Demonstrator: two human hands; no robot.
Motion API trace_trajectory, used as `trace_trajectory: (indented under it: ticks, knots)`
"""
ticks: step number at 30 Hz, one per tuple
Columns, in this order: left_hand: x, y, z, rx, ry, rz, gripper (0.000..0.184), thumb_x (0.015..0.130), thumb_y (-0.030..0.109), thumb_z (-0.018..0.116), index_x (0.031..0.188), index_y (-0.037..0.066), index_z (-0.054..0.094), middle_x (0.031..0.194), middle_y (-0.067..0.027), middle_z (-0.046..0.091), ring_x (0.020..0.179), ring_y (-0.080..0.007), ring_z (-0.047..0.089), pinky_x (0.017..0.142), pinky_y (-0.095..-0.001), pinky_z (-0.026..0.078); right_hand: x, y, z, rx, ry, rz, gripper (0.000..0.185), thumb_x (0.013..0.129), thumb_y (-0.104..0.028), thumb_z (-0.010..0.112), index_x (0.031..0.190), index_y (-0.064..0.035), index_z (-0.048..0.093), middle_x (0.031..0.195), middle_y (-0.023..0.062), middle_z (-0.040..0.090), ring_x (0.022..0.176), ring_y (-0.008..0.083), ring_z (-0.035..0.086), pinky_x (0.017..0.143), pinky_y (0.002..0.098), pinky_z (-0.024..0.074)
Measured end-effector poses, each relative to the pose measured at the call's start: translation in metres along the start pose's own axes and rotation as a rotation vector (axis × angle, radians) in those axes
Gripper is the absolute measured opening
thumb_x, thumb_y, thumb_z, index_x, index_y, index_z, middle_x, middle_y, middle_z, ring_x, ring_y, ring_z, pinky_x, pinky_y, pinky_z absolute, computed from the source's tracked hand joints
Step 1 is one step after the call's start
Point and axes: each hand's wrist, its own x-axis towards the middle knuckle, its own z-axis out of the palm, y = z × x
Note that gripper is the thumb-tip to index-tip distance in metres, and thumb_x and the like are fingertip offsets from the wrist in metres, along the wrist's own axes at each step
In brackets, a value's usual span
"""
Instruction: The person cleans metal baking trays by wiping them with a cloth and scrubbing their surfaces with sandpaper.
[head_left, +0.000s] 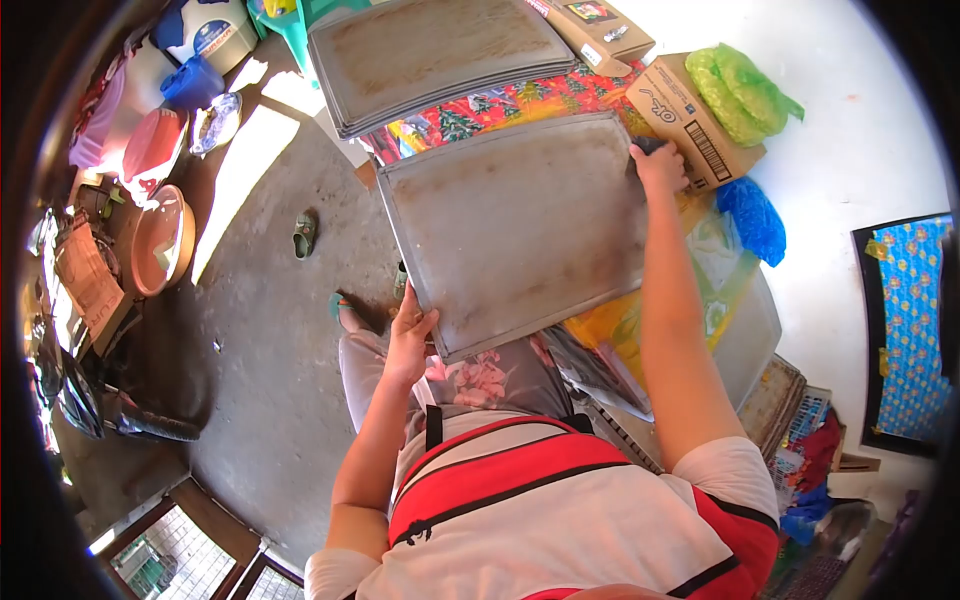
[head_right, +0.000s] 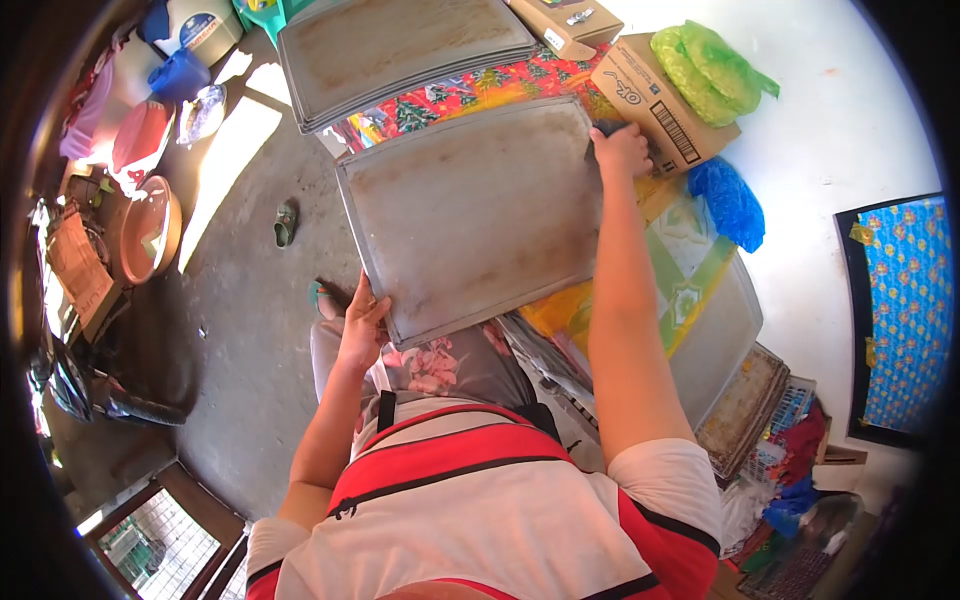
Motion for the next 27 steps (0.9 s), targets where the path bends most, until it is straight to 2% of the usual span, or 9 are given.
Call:
trace_trajectory:
  ticks: [5, 11, 12, 14, 17, 18, 20, 23, 27]
  knots:
    - [0.002, -0.008, 0.000, 0.002, 0.046, 0.025, 0.075, 0.096, 0.003, 0.048, 0.157, 0.018, 0.007, 0.127, -0.0090, 0.058, 0.092, -0.0130, 0.065, 0.066, -0.0271, 0.058, -0.094, -0.081, 0.008, -0.099, -0.051, -0.559, 0.077, 0.077, -0.056, 0.072, 0.131, -0.0068, 0.049, 0.126, 0.0148, 0.058, 0.124, 0.0306, 0.052, 0.100, 0.0501, 0.0378]
    - [0.002, -0.003, -0.003, 0.030, 0.017, -0.013, 0.075, 0.096, 0.002, 0.047, 0.157, 0.018, 0.005, 0.130, -0.0078, 0.056, 0.094, -0.0140, 0.065, 0.071, -0.0281, 0.057, -0.045, -0.066, 0.028, 0.158, 0.027, -0.129, 0.076, 0.079, -0.056, 0.069, 0.133, -0.0066, 0.048, 0.129, 0.0167, 0.056, 0.123, 0.0303, 0.052, 0.099, 0.0508, 0.0366]
    - [0.003, -0.006, 0.001, -0.009, 0.022, 0.006, 0.075, 0.096, 0.002, 0.047, 0.157, 0.019, 0.005, 0.129, -0.0079, 0.057, 0.095, -0.0142, 0.064, 0.073, -0.0284, 0.057, -0.061, -0.083, 0.008, 0.176, -0.233, -0.166, 0.079, 0.077, -0.052, 0.072, 0.137, -0.0075, 0.045, 0.128, 0.0165, 0.055, 0.120, 0.0296, 0.053, 0.099, 0.0511, 0.0355]
    - [0.001, -0.004, 0.005, -0.005, 0.036, -0.012, 0.075, 0.097, 0.001, 0.047, 0.157, 0.019, 0.007, 0.126, -0.0093, 0.058, 0.102, -0.0146, 0.062, 0.079, -0.0294, 0.056, -0.137, -0.118, 0.028, 0.047, -0.002, -0.532, 0.078, 0.076, -0.048, 0.074, 0.136, -0.0077, 0.046, 0.124, 0.0152, 0.056, 0.118, 0.0294, 0.053, 0.097, 0.0505, 0.0356]
    - [-0.003, 0.005, 0.009, 0.007, 0.044, -0.065, 0.074, 0.097, 0.001, 0.047, 0.157, 0.019, 0.007, 0.125, -0.0104, 0.059, 0.102, -0.0149, 0.062, 0.078, -0.0291, 0.056, -0.190, -0.141, 0.003, 0.106, -0.188, -0.723, 0.076, 0.078, -0.049, 0.071, 0.136, -0.0080, 0.046, 0.122, 0.0145, 0.057, 0.117, 0.0294, 0.054, 0.096, 0.0494, 0.0353]
    - [-0.002, 0.001, 0.006, -0.006, 0.043, -0.049, 0.074, 0.096, 0.002, 0.048, 0.157, 0.019, 0.008, 0.124, -0.0092, 0.059, 0.098, -0.0145, 0.063, 0.072, -0.0284, 0.056, -0.177, -0.139, 0.019, 0.105, -0.050, -0.627, 0.074, 0.080, -0.051, 0.069, 0.136, -0.0075, 0.046, 0.122, 0.0142, 0.057, 0.115, 0.0290, 0.055, 0.094, 0.0482, 0.0362]
    - [0.004, -0.009, 0.001, -0.034, 0.038, -0.012, 0.074, 0.095, 0.004, 0.049, 0.157, 0.019, 0.010, 0.123, -0.0067, 0.061, 0.088, -0.0136, 0.067, 0.060, -0.0268, 0.057, -0.116, -0.127, 0.026, 0.143, -0.203, -0.338, 0.077, 0.080, -0.052, 0.069, 0.137, -0.0070, 0.044, 0.123, 0.0146, 0.056, 0.116, 0.0288, 0.054, 0.094, 0.0498, 0.0357]
    - [0.005, -0.010, 0.000, 0.004, 0.029, -0.038, 0.075, 0.095, 0.004, 0.050, 0.157, 0.019, 0.010, 0.119, -0.0071, 0.062, 0.088, -0.0139, 0.067, 0.059, -0.0268, 0.057, -0.123, -0.128, 0.020, 0.156, -0.146, -0.264, 0.076, 0.079, -0.053, 0.069, 0.135, -0.0068, 0.046, 0.120, 0.0140, 0.058, 0.114, 0.0289, 0.055, 0.092, 0.0488, 0.0367]
    - [0.001, 0.001, 0.021, -0.015, 0.064, -0.098, 0.075, 0.096, 0.004, 0.047, 0.157, 0.024, 0.008, 0.107, -0.0070, 0.063, 0.080, -0.0121, 0.065, 0.058, -0.0283, 0.056, -0.237, -0.163, 0.013, 0.172, -0.204, -0.831, 0.077, 0.071, -0.047, 0.078, 0.130, -0.0065, 0.049, 0.115, 0.0151, 0.057, 0.112, 0.0287, 0.053, 0.093, 0.0480, 0.0355]
